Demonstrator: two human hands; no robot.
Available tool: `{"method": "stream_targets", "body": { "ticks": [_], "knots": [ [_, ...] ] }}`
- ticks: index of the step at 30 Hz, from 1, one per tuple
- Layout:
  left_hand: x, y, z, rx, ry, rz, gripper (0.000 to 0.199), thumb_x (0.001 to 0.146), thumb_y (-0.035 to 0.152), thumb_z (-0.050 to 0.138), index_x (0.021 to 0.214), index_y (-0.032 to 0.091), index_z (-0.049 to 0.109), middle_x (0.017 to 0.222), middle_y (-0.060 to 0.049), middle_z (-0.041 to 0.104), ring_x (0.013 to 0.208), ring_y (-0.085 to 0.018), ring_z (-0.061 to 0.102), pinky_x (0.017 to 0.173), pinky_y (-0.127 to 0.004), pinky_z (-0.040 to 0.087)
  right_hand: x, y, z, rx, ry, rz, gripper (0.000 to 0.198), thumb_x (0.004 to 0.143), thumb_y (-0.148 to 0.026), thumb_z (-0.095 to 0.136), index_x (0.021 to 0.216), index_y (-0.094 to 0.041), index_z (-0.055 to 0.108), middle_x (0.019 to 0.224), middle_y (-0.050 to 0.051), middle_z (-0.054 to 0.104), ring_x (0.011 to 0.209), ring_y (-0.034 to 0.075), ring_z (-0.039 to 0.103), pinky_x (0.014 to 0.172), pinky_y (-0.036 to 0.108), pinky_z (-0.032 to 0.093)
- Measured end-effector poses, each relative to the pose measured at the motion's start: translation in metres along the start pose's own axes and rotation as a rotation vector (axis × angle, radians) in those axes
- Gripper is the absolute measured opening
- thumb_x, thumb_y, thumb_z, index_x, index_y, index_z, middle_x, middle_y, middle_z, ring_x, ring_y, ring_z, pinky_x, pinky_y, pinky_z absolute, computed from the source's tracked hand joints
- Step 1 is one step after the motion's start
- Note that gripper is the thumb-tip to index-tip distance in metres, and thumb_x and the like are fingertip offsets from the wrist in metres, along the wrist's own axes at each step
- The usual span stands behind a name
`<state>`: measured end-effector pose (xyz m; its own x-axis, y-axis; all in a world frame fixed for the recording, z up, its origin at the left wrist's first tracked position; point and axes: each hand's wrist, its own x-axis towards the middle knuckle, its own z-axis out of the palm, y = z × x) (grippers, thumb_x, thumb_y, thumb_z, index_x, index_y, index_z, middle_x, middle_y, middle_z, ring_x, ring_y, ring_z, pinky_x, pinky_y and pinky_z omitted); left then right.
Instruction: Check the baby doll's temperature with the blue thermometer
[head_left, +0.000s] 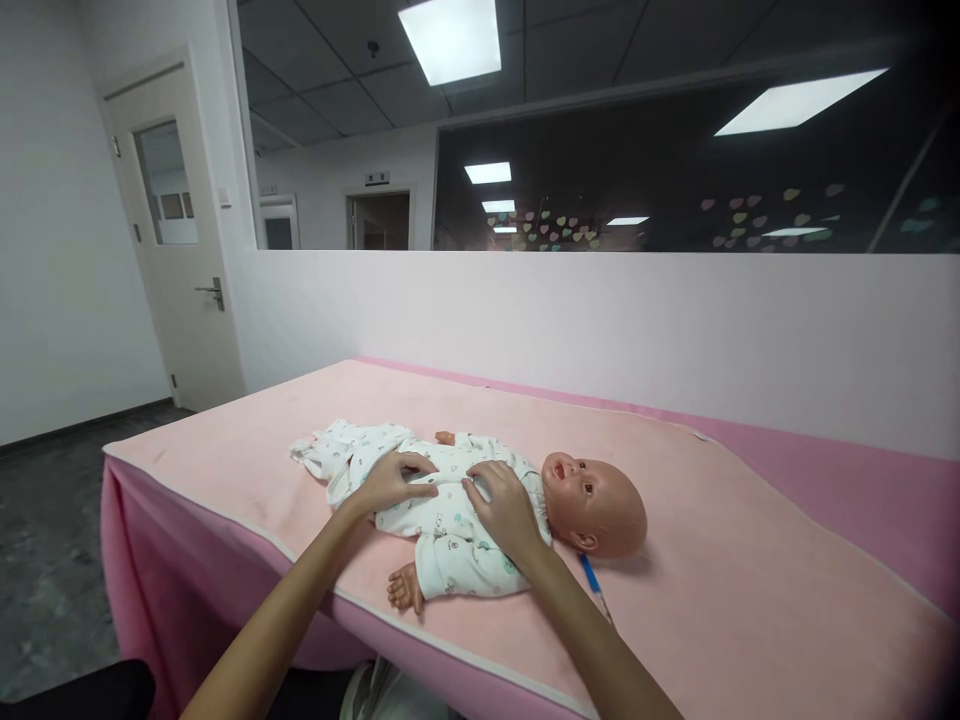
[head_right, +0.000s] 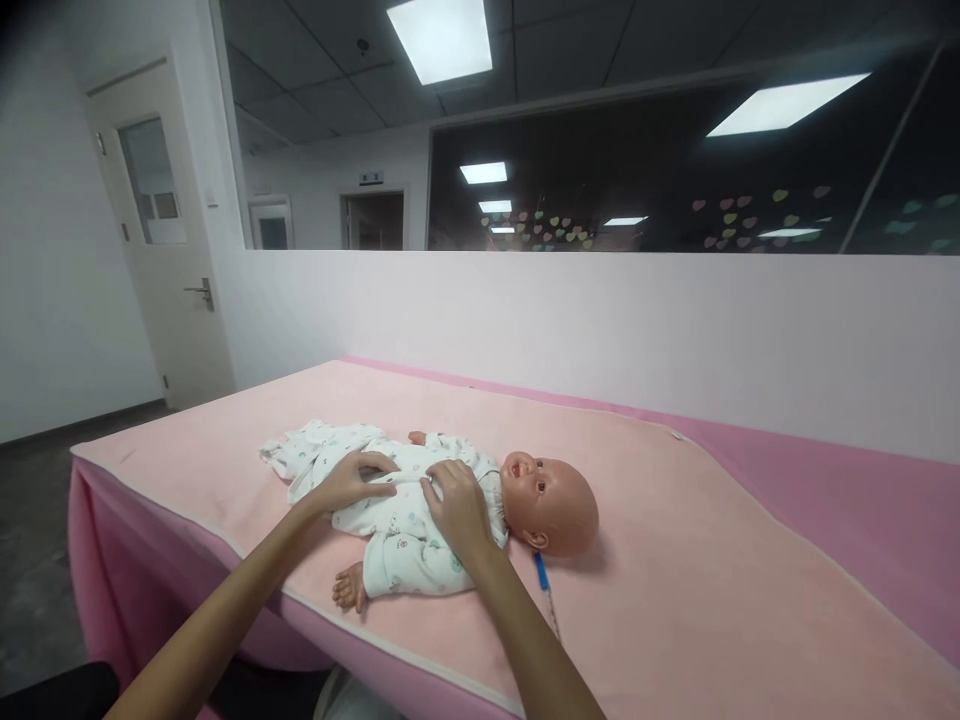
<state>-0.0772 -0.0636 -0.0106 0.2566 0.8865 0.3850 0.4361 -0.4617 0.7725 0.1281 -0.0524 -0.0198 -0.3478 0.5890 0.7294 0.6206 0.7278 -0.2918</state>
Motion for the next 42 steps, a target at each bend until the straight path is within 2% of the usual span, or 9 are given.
{"method": "stream_targets", "body": {
  "ticks": [10, 14, 20, 27, 33, 42],
  "knots": [
    [0.003, -0.003, 0.003, -0.046, 0.031, 0.057, 0.031, 0.060, 0.038, 0.069, 0.083, 0.017, 0.065, 0.091, -0.004, 0.065, 0.087, -0.015, 0.057, 0.081, -0.025, 0.045, 0.002, 0.003, 0.001, -0.019, 0.017, 0.002, 0.006, 0.078, -0.018, 0.045, 0.077, -0.018, 0.052, 0.078, 0.002, 0.057, 0.079, 0.015, 0.049, 0.073, 0.028, 0.038],
    [0.005, -0.006, 0.004, -0.091, 0.050, 0.063, 0.029, 0.072, 0.042, 0.056, 0.081, 0.016, 0.067, 0.091, -0.005, 0.065, 0.086, -0.015, 0.058, 0.078, -0.025, 0.045, 0.002, -0.001, 0.000, -0.010, 0.017, -0.014, 0.016, 0.078, -0.016, 0.044, 0.088, -0.020, 0.056, 0.088, 0.001, 0.060, 0.086, 0.015, 0.050, 0.079, 0.029, 0.038],
    [0.007, -0.012, 0.004, -0.118, 0.051, 0.091, 0.032, 0.076, 0.042, 0.052, 0.079, 0.015, 0.067, 0.091, -0.006, 0.065, 0.086, -0.015, 0.058, 0.079, -0.026, 0.045, 0.003, -0.005, 0.000, 0.003, 0.006, -0.058, 0.016, 0.083, -0.024, 0.045, 0.089, -0.022, 0.059, 0.092, 0.000, 0.062, 0.087, 0.014, 0.051, 0.081, 0.030, 0.037],
    [0.003, -0.005, 0.000, -0.071, -0.005, 0.067, 0.029, 0.073, 0.041, 0.056, 0.084, 0.018, 0.068, 0.095, -0.006, 0.064, 0.091, -0.015, 0.057, 0.082, -0.025, 0.044, 0.004, -0.003, 0.002, -0.012, -0.015, 0.016, 0.018, 0.082, -0.032, 0.047, 0.091, -0.022, 0.060, 0.087, 0.001, 0.060, 0.085, 0.015, 0.050, 0.079, 0.031, 0.037],
    [0.004, -0.004, -0.001, 0.000, -0.073, 0.039, 0.032, 0.063, 0.039, 0.066, 0.090, 0.022, 0.067, 0.101, -0.003, 0.063, 0.094, -0.016, 0.056, 0.086, -0.026, 0.044, 0.004, -0.004, 0.002, 0.005, -0.016, 0.022, 0.014, 0.082, -0.028, 0.048, 0.079, -0.021, 0.060, 0.081, 0.001, 0.059, 0.081, 0.015, 0.049, 0.077, 0.031, 0.035],
    [0.006, -0.006, -0.001, 0.014, -0.069, 0.029, 0.027, 0.068, 0.036, 0.062, 0.090, 0.021, 0.066, 0.099, -0.002, 0.064, 0.093, -0.015, 0.057, 0.083, -0.025, 0.044, 0.002, -0.006, 0.002, 0.023, 0.022, 0.018, 0.009, 0.079, -0.020, 0.048, 0.071, -0.019, 0.053, 0.074, 0.001, 0.056, 0.076, 0.015, 0.047, 0.073, 0.029, 0.034]
  ]
}}
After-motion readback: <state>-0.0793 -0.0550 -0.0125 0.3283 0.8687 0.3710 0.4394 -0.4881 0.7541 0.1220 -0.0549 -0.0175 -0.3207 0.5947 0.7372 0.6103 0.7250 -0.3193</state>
